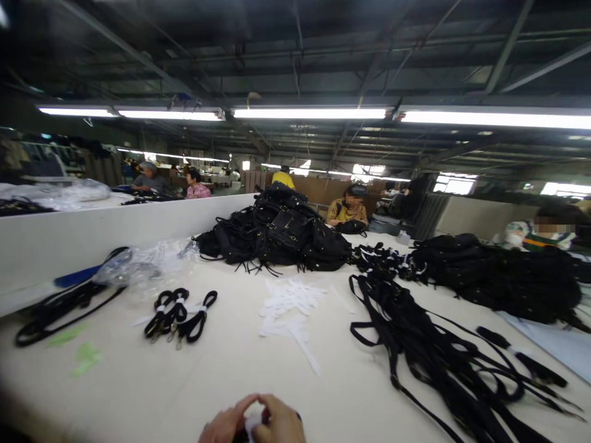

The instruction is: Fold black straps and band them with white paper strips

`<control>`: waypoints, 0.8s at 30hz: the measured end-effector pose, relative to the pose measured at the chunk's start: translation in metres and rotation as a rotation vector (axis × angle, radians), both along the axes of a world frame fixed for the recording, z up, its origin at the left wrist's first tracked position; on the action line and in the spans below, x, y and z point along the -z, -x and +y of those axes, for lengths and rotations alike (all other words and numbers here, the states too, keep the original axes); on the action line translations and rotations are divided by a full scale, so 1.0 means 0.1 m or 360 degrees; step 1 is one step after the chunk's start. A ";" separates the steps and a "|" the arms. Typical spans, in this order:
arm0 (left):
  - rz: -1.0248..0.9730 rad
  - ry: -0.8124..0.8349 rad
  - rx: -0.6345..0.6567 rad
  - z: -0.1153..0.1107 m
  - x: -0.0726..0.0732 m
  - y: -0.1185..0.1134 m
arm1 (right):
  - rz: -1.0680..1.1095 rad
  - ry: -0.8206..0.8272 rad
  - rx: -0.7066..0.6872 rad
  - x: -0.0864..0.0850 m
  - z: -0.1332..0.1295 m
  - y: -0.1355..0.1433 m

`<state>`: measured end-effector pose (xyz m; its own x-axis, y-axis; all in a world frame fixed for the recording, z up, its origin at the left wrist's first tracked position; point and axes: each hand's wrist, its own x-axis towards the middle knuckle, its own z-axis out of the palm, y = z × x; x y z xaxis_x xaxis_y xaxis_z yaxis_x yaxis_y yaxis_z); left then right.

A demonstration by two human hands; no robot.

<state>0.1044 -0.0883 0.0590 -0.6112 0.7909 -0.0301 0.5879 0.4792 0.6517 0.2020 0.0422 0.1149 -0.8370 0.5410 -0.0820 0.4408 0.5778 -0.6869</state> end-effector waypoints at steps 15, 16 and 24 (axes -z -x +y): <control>0.0063 -0.0251 0.0092 -0.15 0.02 -0.03 | -0.0018 -0.0088 -0.0088 -0.16 -0.12 -0.03; 0.0066 -0.0257 0.0091 -0.16 0.02 -0.03 | -0.0019 -0.0116 -0.0088 -0.15 -0.13 -0.02; -0.0046 -0.0280 0.0083 -0.16 -0.04 -0.03 | 0.0307 -0.0342 0.0005 -0.26 -0.20 -0.09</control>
